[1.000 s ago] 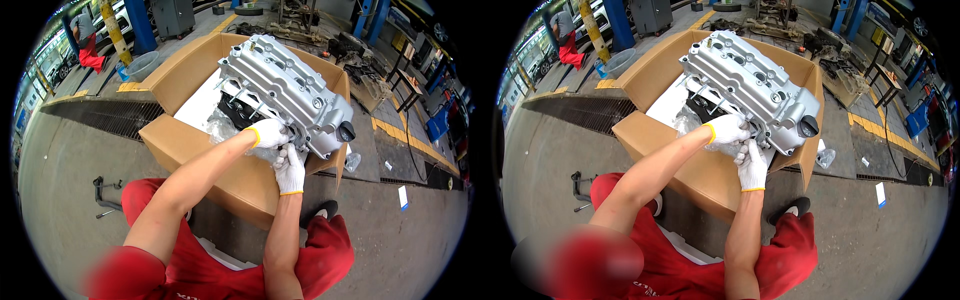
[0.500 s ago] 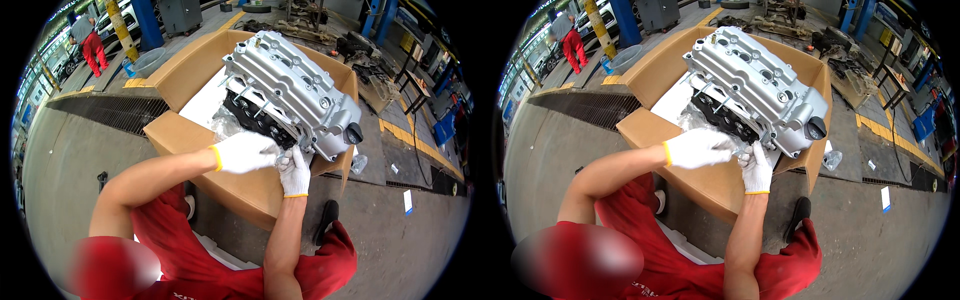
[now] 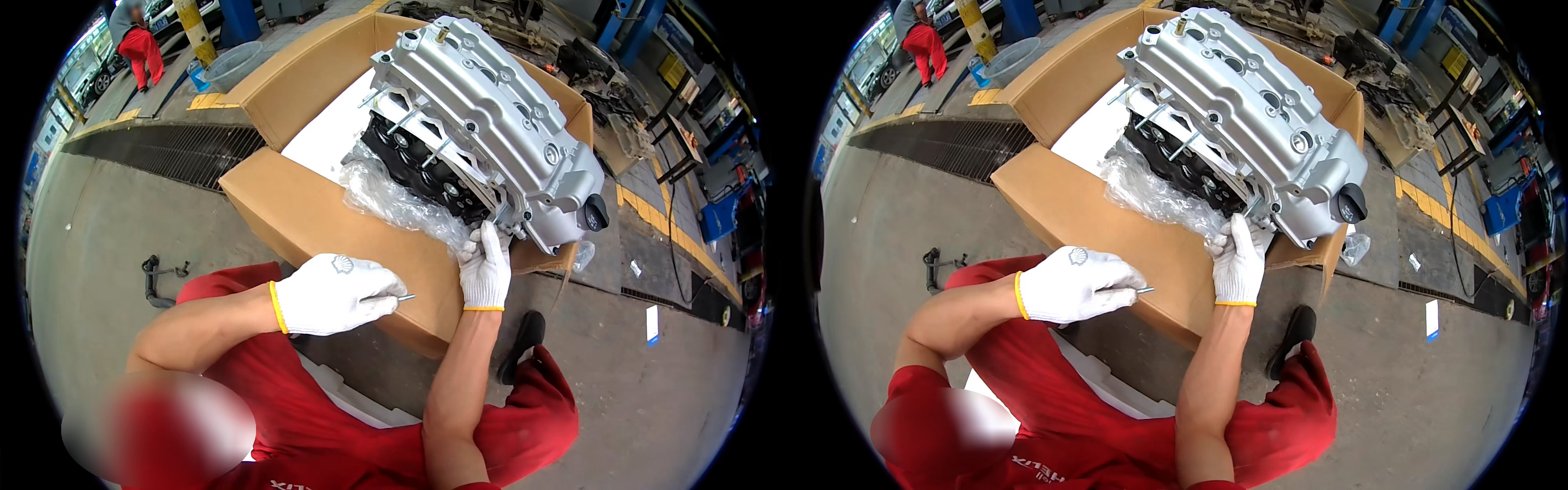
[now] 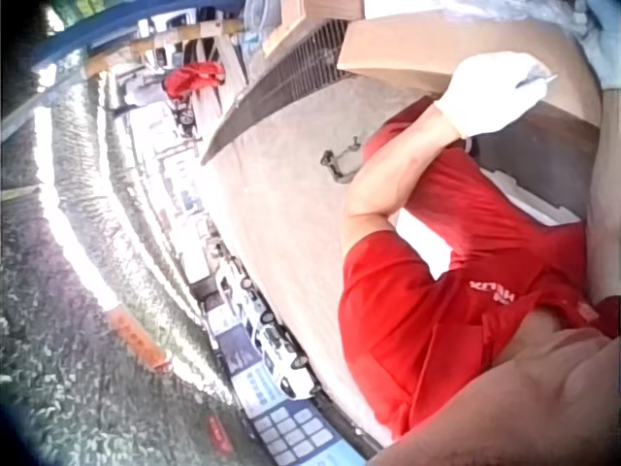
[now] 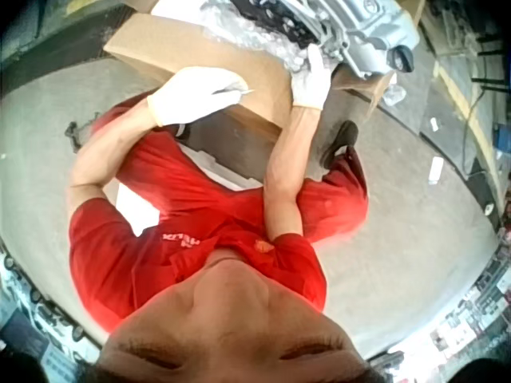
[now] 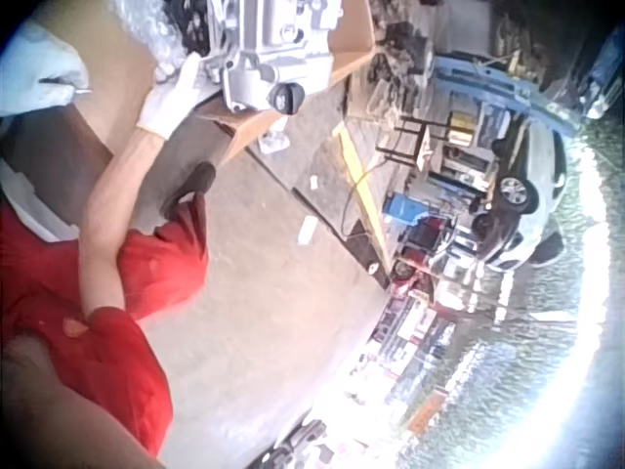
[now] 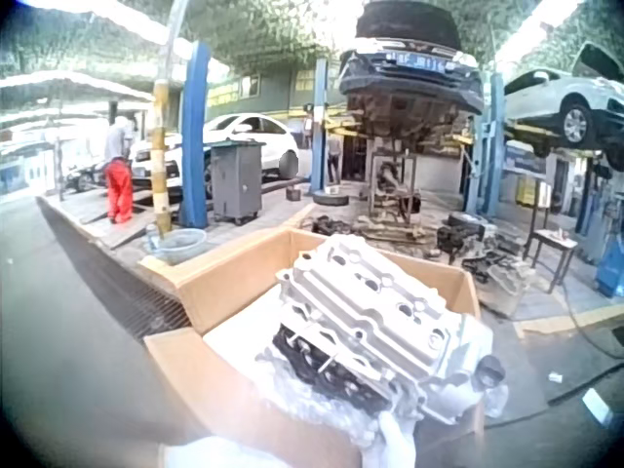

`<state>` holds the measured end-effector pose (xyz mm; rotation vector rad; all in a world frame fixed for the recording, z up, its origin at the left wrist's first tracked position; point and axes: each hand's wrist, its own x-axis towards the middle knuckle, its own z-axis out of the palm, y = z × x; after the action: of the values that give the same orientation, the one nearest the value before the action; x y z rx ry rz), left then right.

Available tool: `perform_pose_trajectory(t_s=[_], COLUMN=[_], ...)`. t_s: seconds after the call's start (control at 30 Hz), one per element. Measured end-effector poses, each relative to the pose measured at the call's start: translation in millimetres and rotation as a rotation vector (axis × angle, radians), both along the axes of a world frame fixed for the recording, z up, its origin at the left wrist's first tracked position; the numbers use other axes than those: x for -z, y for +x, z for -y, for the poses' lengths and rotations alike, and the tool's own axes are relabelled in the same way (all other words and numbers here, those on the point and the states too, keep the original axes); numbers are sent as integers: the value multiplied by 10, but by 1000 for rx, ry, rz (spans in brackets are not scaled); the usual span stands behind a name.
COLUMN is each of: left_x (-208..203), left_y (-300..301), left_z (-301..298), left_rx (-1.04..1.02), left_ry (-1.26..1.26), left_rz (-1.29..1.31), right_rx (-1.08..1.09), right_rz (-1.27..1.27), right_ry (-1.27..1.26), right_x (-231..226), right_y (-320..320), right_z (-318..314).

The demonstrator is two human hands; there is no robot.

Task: The person unpacks a silver engine cylinder head from a cardboard box and removes the white styrofoam packaging. They then pick up several metal bolts and begin inserting them into the threaded holes on the cylinder head, tightening them by hand.

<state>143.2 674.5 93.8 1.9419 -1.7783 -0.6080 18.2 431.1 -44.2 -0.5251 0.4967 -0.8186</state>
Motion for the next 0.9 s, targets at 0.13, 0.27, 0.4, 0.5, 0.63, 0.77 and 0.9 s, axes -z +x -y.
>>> perform_pose_trajectory(t_s=[0.13,0.27,0.4,0.5,0.63,0.77,0.9], left_x=[-15,-17,-35,-64,-46,19,5], left_y=[44,99,104,99,82,88,73], left_z=[-36,-84,-111,-94,-123,-110,-119], left_rx=[7,-7,-10,4,14,26,31], left_ry=[-38,-80,-66,-83,-139,-195,-159], left_rz=[58,86,111,133,141,143,156], right_rx=[28,48,89,113,121,123,103], right_rz=[-80,-132,-157,-149,-195,-213,-211], right_ry=[-24,-100,-109,-157,-174,-185,-166], right_x=[22,64,62,103,62,44,34], right_y=[-5,18,64,30,37,44,57], right_z=[32,24,-5,11,-18,-35,-62])
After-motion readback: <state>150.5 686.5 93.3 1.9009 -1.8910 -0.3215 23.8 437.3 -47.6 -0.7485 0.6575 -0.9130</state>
